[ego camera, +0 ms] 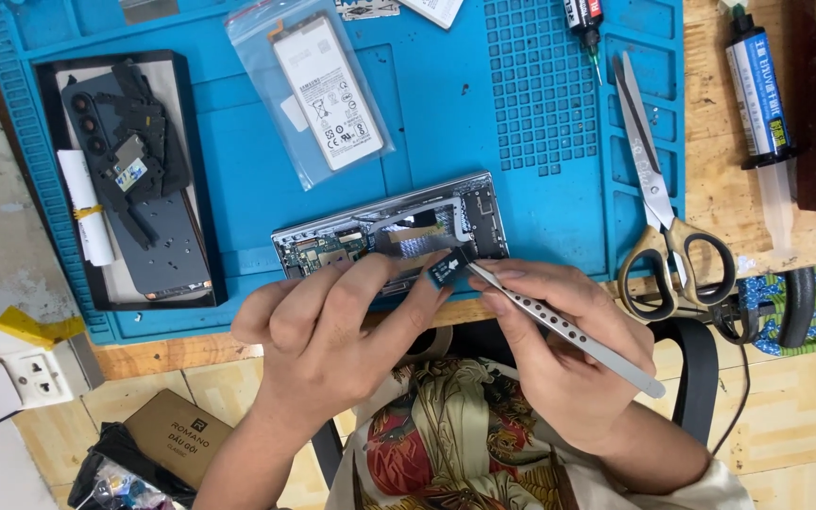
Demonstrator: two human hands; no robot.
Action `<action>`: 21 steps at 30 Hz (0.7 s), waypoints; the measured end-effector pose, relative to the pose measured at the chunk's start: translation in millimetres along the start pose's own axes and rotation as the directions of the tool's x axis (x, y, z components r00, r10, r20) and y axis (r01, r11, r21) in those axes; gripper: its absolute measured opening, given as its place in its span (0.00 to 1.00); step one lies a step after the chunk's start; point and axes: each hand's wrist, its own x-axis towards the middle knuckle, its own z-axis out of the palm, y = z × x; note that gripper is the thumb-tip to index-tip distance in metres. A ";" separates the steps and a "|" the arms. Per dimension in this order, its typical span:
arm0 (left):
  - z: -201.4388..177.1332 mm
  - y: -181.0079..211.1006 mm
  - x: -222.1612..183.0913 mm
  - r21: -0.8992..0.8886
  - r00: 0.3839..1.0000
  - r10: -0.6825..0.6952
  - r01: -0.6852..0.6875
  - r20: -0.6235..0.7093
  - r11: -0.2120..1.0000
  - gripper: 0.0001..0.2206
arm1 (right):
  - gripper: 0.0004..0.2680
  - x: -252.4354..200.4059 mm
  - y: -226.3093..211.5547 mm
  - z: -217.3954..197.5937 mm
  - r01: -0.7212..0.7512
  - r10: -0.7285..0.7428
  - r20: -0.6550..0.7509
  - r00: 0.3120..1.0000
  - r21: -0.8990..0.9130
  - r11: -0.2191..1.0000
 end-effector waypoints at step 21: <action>2.2 -2.3 -8.2 -0.030 0.996 -0.034 0.032 -0.078 0.999 0.09 | 0.06 -1.5 1.7 1.5 0.047 -0.047 -0.005 0.999 -0.029 0.998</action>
